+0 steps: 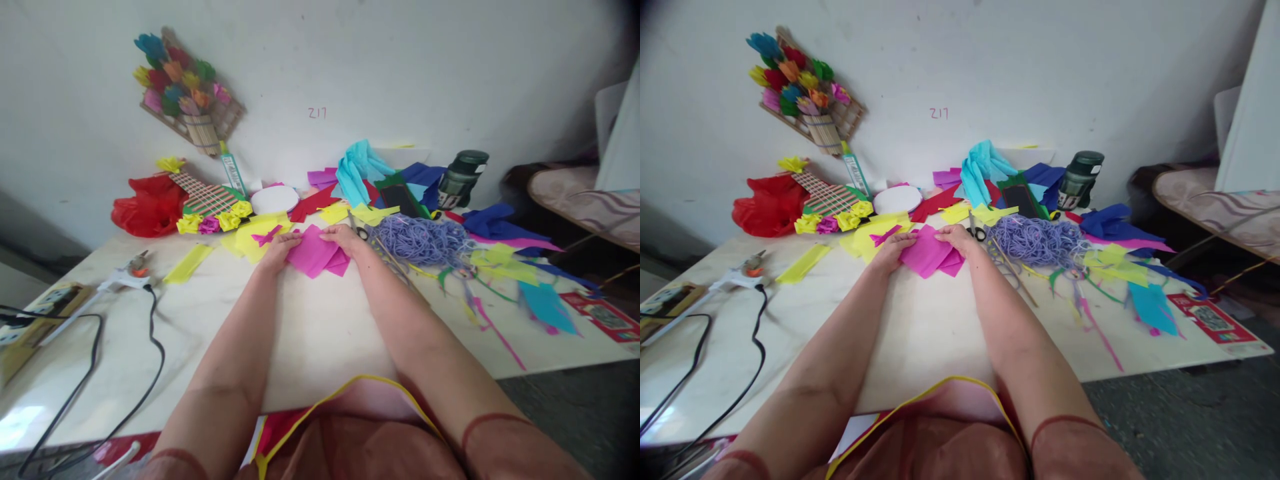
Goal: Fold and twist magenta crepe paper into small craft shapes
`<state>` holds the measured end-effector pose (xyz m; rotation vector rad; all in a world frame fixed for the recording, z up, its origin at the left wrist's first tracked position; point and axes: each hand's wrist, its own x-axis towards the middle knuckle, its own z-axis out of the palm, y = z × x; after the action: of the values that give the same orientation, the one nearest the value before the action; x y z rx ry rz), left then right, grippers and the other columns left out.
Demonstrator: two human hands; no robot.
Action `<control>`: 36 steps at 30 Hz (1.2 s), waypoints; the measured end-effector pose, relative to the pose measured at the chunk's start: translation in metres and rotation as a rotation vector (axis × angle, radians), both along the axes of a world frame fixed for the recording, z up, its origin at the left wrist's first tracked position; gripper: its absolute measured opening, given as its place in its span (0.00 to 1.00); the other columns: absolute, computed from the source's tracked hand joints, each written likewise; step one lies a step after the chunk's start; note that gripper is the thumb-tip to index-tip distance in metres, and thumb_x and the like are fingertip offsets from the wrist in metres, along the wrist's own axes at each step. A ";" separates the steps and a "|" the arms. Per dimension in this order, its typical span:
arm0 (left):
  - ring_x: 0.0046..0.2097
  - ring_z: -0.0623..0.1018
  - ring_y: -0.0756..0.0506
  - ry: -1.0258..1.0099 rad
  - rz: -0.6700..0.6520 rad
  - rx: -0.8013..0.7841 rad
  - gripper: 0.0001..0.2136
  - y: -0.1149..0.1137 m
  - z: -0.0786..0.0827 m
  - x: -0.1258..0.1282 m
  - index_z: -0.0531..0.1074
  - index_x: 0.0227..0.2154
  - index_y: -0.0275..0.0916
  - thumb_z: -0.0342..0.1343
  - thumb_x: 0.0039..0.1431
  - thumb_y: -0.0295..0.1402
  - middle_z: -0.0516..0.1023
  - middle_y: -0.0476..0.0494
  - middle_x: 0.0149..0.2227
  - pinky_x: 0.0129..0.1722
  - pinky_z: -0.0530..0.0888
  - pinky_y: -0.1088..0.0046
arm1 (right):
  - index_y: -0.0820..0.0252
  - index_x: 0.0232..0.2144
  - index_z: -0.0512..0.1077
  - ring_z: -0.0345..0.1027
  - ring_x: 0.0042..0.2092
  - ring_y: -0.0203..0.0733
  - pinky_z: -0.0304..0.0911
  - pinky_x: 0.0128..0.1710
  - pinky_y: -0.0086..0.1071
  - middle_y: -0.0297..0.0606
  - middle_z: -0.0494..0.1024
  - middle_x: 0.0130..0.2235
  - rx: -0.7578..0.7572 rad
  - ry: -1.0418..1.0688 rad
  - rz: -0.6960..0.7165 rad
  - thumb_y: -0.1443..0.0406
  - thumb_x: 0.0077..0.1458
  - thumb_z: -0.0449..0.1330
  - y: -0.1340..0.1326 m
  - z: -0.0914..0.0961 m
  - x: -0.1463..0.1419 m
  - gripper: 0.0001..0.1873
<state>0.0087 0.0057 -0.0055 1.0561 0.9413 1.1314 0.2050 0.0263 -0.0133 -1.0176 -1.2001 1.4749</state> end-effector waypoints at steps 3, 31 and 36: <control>0.29 0.75 0.49 -0.016 -0.021 -0.001 0.13 -0.001 0.001 -0.001 0.78 0.29 0.35 0.67 0.35 0.29 0.78 0.45 0.27 0.32 0.70 0.73 | 0.62 0.24 0.76 0.67 0.25 0.33 0.64 0.31 0.28 0.32 0.77 0.23 0.002 0.007 0.010 0.70 0.34 0.69 0.000 0.000 0.000 0.09; 0.27 0.73 0.50 -0.009 -0.024 0.041 0.13 -0.001 0.002 -0.002 0.79 0.32 0.35 0.62 0.39 0.27 0.78 0.46 0.27 0.29 0.68 0.75 | 0.61 0.25 0.79 0.71 0.35 0.38 0.64 0.43 0.33 0.36 0.81 0.30 0.090 0.001 0.058 0.67 0.34 0.67 -0.008 0.009 0.003 0.09; 0.27 0.73 0.49 0.009 -0.025 0.047 0.13 0.001 0.000 -0.003 0.78 0.32 0.34 0.62 0.39 0.29 0.77 0.45 0.26 0.30 0.68 0.73 | 0.61 0.25 0.79 0.71 0.36 0.38 0.62 0.44 0.32 0.38 0.80 0.30 0.114 -0.018 0.065 0.69 0.35 0.64 -0.005 0.005 0.005 0.08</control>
<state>0.0057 0.0062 -0.0052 1.1093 0.9102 1.1331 0.2097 0.0216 -0.0084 -0.9243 -1.3259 1.4331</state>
